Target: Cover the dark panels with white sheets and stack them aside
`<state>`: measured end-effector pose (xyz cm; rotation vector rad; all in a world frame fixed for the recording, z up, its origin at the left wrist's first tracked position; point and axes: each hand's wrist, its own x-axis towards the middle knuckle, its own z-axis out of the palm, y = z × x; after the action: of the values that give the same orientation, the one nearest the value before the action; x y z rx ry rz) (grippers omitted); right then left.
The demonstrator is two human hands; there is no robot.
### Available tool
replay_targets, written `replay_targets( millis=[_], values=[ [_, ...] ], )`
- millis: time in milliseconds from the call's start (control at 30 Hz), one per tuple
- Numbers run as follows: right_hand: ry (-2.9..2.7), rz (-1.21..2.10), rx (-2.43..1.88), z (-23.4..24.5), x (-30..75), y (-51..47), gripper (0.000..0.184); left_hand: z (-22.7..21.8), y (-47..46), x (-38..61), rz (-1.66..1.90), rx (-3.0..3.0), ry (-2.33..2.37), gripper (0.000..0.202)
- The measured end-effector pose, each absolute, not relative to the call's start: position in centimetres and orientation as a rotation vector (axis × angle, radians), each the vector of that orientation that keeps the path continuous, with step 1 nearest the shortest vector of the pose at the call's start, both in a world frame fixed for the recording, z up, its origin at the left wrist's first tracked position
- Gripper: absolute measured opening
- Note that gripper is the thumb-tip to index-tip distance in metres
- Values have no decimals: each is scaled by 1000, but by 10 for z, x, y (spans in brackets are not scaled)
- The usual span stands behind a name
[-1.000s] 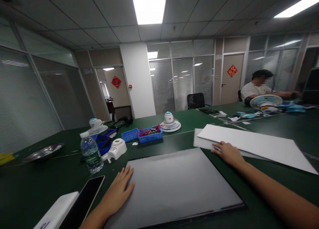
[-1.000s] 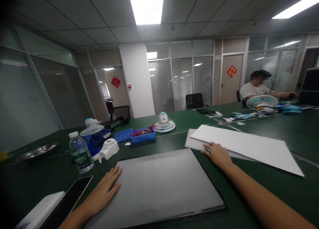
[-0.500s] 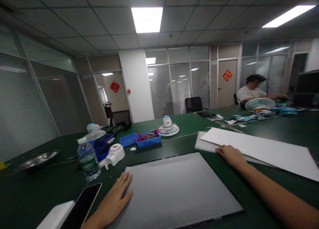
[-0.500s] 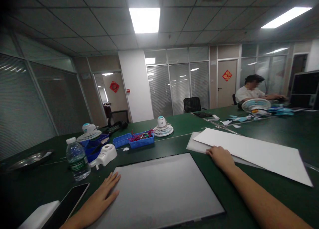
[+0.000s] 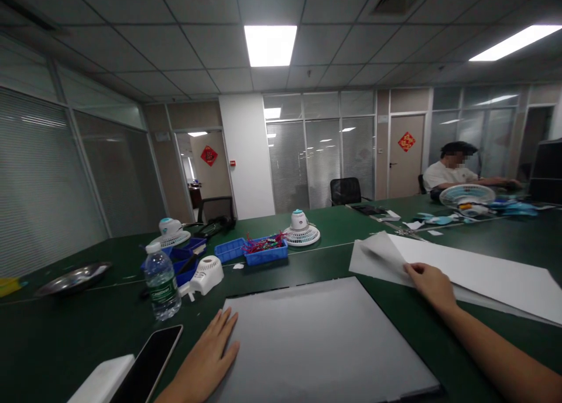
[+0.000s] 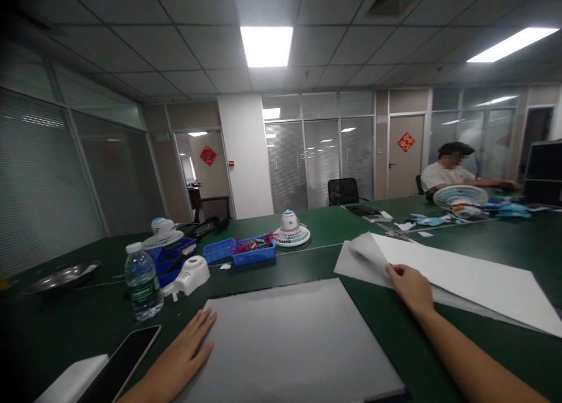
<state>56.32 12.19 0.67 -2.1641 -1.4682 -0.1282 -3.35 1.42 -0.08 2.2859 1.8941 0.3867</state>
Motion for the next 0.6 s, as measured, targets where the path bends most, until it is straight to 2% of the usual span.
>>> replay_targets(
  millis=[133,300,467,600],
  values=[
    [-1582,-293,-2078,22,527,105,59,-1,15,-39,441,2255,1852,65],
    [-2128,-336,-1753,33,445,62,38,-2,15,-44,492,2218,1855,64],
    [-2688,-121,-1023,21,361,2,26,1,12,-41,527,2176,1872,63],
    [-2717,189,-500,0,333,-9,42,3,10,-41,575,2176,1854,67]
  ],
)
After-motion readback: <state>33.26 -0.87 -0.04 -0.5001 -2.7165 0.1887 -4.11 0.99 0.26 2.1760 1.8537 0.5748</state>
